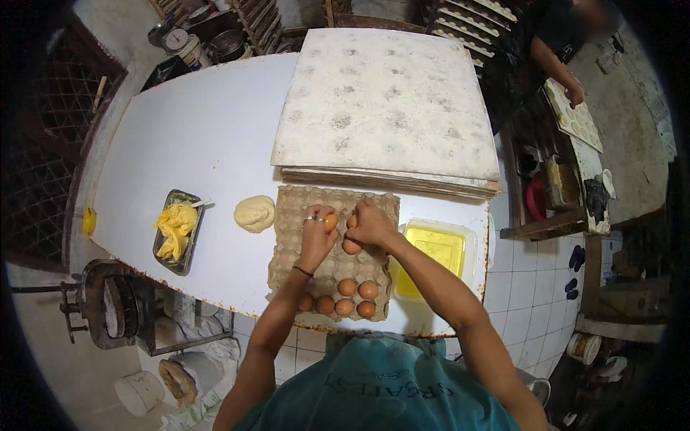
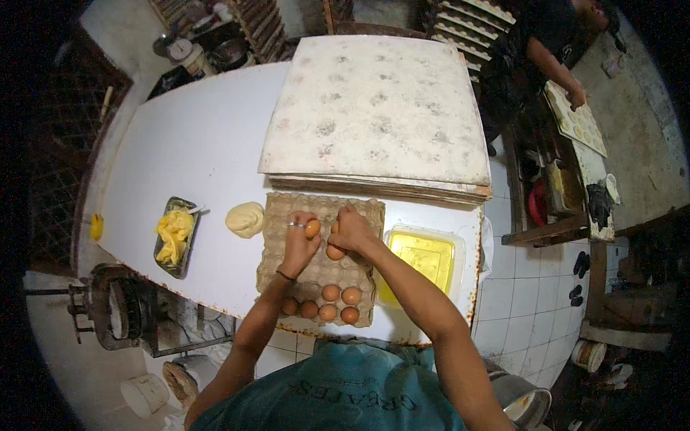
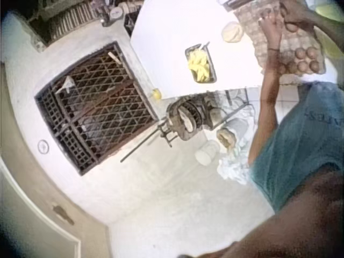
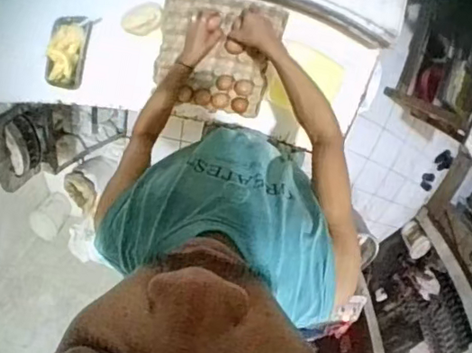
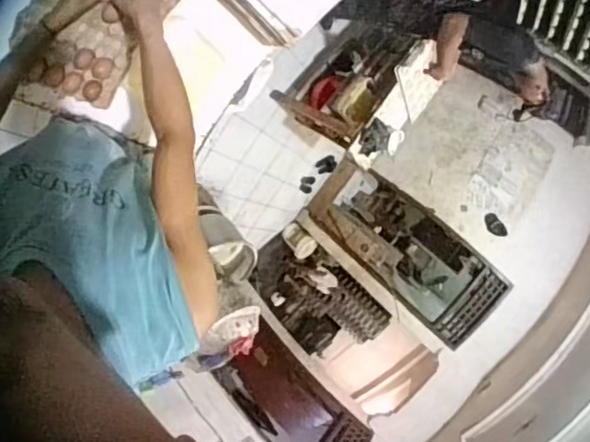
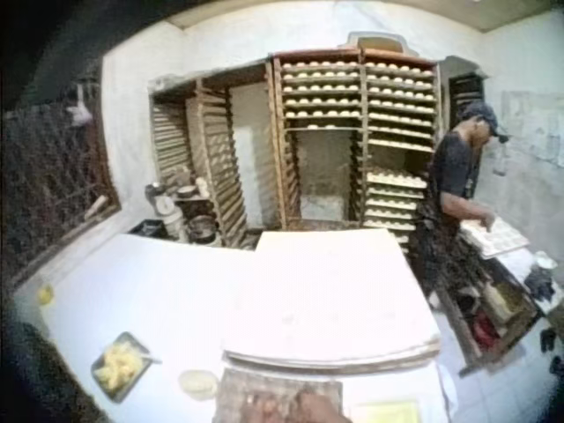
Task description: The person cracks eggs into a container and then adds the eggs and shells into a large industrial mixing bowl containing flour and other ingredients.
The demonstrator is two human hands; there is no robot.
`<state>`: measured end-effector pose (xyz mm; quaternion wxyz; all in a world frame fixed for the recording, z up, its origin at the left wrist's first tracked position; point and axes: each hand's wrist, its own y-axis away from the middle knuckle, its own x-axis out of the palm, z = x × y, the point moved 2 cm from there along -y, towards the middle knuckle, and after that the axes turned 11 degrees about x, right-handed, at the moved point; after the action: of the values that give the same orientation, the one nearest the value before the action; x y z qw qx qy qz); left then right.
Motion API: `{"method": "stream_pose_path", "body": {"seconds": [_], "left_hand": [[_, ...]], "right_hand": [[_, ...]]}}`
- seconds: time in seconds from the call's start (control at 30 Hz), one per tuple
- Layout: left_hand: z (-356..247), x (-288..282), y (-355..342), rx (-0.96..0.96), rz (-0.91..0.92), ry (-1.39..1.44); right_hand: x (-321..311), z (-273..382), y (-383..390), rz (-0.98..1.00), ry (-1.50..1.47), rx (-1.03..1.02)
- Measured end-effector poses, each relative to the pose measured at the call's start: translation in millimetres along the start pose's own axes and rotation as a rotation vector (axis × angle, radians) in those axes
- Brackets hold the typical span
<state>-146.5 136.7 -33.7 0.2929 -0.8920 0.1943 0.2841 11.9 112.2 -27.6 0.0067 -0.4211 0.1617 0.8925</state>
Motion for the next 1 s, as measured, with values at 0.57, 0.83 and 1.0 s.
{"method": "stream_pose_path", "body": {"seconds": [0.57, 0.83, 1.0], "left_hand": [[-154, 122, 6, -0.904, -0.259, 1.525], [-197, 140, 2, -1.053, -0.221, 1.588], [-206, 147, 3, -1.119, -0.188, 1.681]], "right_hand": [[-65, -69, 172, -0.749, -0.958, 0.025], [-81, -83, 200, -0.812, -1.052, 0.100], [-89, -90, 199, -0.687, -1.160, 0.155]]}}
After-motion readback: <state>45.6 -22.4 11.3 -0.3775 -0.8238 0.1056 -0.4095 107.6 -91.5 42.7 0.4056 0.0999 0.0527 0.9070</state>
